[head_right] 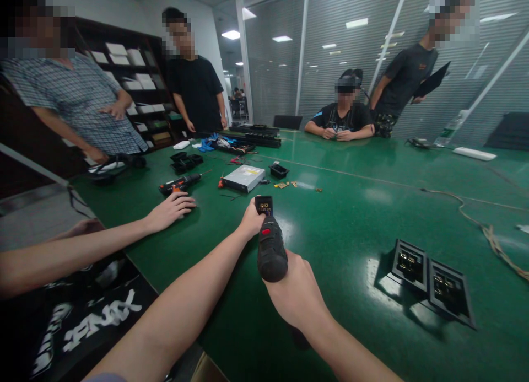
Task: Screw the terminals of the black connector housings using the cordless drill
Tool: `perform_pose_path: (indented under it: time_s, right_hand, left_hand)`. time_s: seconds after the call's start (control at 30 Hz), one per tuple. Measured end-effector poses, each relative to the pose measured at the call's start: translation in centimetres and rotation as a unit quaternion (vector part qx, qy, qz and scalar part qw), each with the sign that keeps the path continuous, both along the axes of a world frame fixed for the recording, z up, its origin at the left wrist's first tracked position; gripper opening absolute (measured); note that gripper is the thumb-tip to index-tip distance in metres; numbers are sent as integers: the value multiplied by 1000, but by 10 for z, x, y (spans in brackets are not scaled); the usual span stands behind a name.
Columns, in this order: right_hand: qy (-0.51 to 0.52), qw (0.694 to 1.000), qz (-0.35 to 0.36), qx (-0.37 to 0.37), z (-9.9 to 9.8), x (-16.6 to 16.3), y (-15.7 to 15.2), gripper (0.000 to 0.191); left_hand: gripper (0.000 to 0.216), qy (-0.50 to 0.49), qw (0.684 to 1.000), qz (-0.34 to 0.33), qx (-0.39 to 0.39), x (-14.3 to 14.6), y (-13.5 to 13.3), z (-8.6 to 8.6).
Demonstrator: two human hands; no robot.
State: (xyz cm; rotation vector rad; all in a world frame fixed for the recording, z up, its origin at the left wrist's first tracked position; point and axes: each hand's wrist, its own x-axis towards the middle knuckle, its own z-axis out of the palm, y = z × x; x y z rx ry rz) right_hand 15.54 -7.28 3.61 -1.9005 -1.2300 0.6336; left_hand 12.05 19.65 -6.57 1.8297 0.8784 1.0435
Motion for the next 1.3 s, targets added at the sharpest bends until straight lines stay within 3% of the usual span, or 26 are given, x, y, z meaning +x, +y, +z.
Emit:
perform_pose_path:
  time_s: [0.53, 0.9, 1.3]
  right_hand:
    - [11, 1000, -6, -8, 4, -5, 0, 5]
    - [6, 1000, -10, -10, 2, -3, 1, 8]
    - [16, 1000, -4, -9, 4, -4, -1, 7]
  left_hand:
    - [79, 5, 1000, -4, -12, -2, -6, 9]
    - [72, -33, 999, -11, -24, -4, -13, 18]
    - [74, -26, 999, -16, -14, -3, -8, 12]
